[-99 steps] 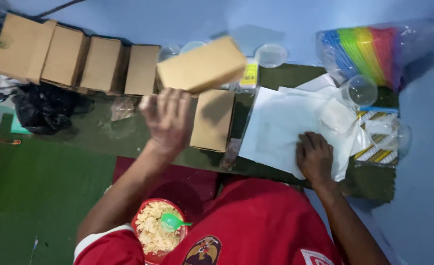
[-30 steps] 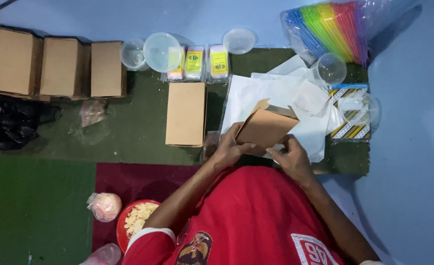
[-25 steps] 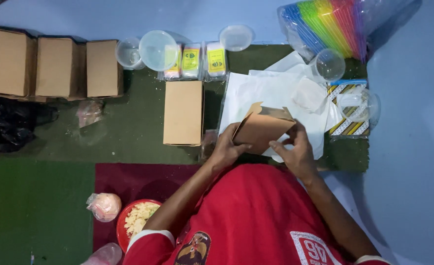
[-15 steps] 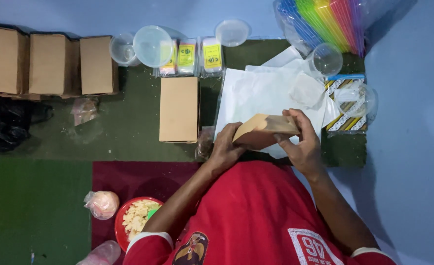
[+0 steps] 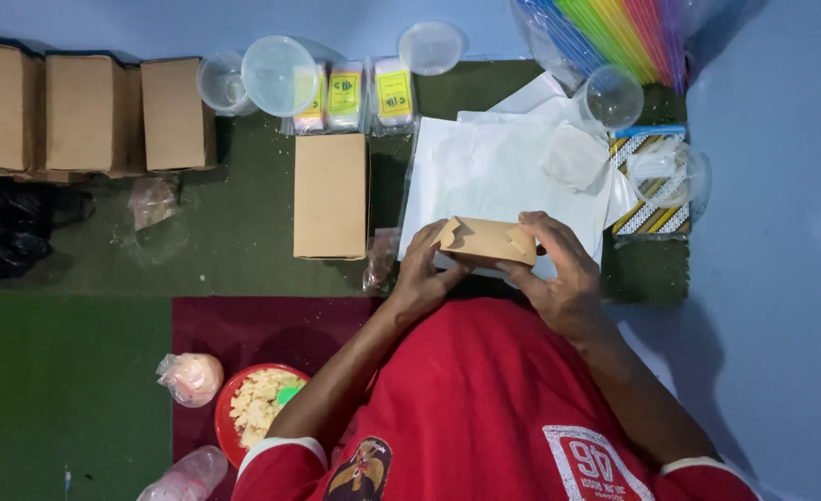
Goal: Portioning food ingredients into bags, wrapping a food item in paper, and placing it in a box
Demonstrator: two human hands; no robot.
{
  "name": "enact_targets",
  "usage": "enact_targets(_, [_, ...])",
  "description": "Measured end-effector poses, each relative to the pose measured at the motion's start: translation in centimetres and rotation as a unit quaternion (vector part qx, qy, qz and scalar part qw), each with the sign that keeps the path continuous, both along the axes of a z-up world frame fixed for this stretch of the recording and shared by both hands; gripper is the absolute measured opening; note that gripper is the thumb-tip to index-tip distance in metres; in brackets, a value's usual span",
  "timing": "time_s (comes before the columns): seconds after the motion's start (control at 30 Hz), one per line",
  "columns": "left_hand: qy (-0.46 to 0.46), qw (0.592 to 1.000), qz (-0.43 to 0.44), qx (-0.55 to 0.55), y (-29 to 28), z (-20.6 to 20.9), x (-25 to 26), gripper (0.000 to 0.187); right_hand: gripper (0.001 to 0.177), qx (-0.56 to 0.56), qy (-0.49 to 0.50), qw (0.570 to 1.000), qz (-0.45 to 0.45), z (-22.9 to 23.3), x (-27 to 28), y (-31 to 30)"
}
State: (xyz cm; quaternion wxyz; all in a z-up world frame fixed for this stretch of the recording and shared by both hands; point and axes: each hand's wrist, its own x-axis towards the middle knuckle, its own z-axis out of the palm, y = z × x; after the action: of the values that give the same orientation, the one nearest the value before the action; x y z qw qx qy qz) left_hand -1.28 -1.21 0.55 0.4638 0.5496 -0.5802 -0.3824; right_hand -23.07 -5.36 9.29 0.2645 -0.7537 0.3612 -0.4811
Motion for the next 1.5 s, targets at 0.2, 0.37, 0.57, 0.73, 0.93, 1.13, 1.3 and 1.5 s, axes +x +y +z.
enact_targets(0.2, [0.057,0.998,0.024,0.011,0.4,0.5,-0.6,0.077,0.043,-0.026,-0.018,0.999,0.008,-0.3,-0.2,0.1])
enact_targets(0.37, [0.049,0.999,0.011,0.0,0.0,2.3,-0.6,0.079,0.042,-0.039,-0.02,0.999,-0.015,-1.2,-0.3,0.0])
enact_targets(0.57, [0.052,0.999,-0.002,-0.013,-0.1,2.3,-0.9,0.068,0.035,-0.041,-0.011,0.999,-0.031,-1.5,-0.4,0.0])
enact_targets(0.73, [0.047,0.999,-0.008,-0.012,-0.1,2.5,-0.9,0.061,0.034,-0.035,-0.012,0.998,-0.046,-1.8,-0.4,0.0])
enact_targets(0.93, [0.039,0.999,0.022,0.01,0.1,2.3,-0.8,0.056,0.036,-0.008,-0.024,0.999,-0.047,-1.6,-0.4,-0.1])
enact_targets(1.13, [0.042,0.998,0.051,0.015,0.3,2.7,-0.9,0.052,0.035,-0.003,-0.048,0.993,-0.107,-3.0,-0.4,-0.9])
enact_targets(1.3, [-0.033,0.98,0.177,0.082,0.3,2.4,-0.9,0.073,0.036,0.236,-0.208,0.929,-0.196,-6.0,-1.1,-1.8])
enact_targets(1.5, [0.169,0.938,0.103,0.285,-0.3,-1.0,-0.7,0.084,0.046,0.411,-0.313,0.836,-0.185,-8.2,-1.1,-1.9])
